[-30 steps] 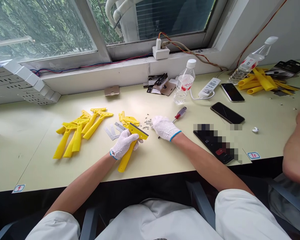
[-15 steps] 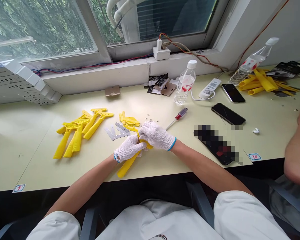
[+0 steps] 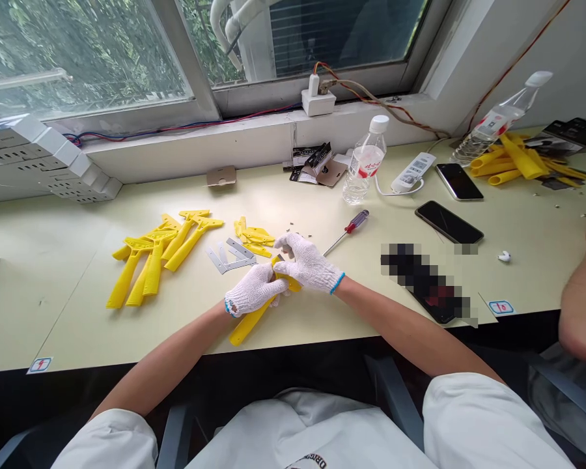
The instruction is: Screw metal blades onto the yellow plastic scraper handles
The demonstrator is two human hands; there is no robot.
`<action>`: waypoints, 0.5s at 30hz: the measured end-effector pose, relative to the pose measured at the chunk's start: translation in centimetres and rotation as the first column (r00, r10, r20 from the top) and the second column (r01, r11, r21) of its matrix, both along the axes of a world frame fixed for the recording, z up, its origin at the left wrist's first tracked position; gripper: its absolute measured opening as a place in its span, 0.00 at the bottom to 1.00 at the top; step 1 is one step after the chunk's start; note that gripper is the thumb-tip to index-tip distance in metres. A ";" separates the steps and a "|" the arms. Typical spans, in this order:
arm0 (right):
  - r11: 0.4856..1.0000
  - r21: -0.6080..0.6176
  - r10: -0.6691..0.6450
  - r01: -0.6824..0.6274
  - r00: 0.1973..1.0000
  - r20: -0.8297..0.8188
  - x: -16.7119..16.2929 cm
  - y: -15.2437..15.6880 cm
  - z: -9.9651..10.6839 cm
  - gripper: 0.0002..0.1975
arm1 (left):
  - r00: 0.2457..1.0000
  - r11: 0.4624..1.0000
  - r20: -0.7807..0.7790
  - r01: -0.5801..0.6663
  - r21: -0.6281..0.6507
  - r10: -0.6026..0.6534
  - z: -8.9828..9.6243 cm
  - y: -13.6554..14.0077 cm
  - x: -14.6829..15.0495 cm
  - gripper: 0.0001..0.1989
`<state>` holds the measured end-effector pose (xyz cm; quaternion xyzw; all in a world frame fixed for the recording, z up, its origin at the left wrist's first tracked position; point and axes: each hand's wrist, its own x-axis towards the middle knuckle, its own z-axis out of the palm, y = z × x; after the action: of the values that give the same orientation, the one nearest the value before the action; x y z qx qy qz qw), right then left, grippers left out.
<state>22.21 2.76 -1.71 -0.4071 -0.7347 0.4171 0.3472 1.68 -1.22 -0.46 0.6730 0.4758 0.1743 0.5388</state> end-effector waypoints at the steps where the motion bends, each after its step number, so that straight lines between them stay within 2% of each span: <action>1: 0.997 -0.073 0.040 -0.040 0.999 -0.002 0.0 -0.1 0.2 0.18 | 1.000 1.000 0.005 -0.002 -0.006 0.002 0.0 0.0 0.0 0.10; 4: 0.976 -0.169 0.140 -0.139 0.990 -0.006 0.1 -0.2 0.8 0.13 | 0.998 0.998 0.070 0.011 -0.069 -0.006 0.3 0.1 -0.3 0.11; 6: 0.974 -0.178 0.140 -0.142 0.990 -0.024 0.2 -0.1 1.2 0.16 | 0.989 0.990 0.146 0.036 -0.135 -0.016 0.5 0.2 -0.4 0.11; 9: 0.938 -0.294 0.167 -0.181 0.983 -0.072 0.5 0.1 1.6 0.20 | 0.974 0.981 0.225 0.057 -0.188 -0.013 0.4 0.4 -0.7 0.11; 11: 0.922 -0.330 0.189 -0.201 0.980 -0.070 0.6 0.2 1.7 0.17 | 0.974 0.980 0.226 0.075 -0.184 -0.032 0.3 0.5 -0.7 0.11; 15: 0.928 -0.315 0.183 -0.199 0.980 -0.080 0.4 0.1 1.5 0.14 | 0.985 0.981 0.153 0.098 -0.169 -0.073 0.6 0.3 -0.6 0.11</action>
<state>22.63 2.90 -0.23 -0.3744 -0.6842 0.5729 0.2520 1.04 -0.88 0.11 0.6281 0.4190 0.1572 0.6366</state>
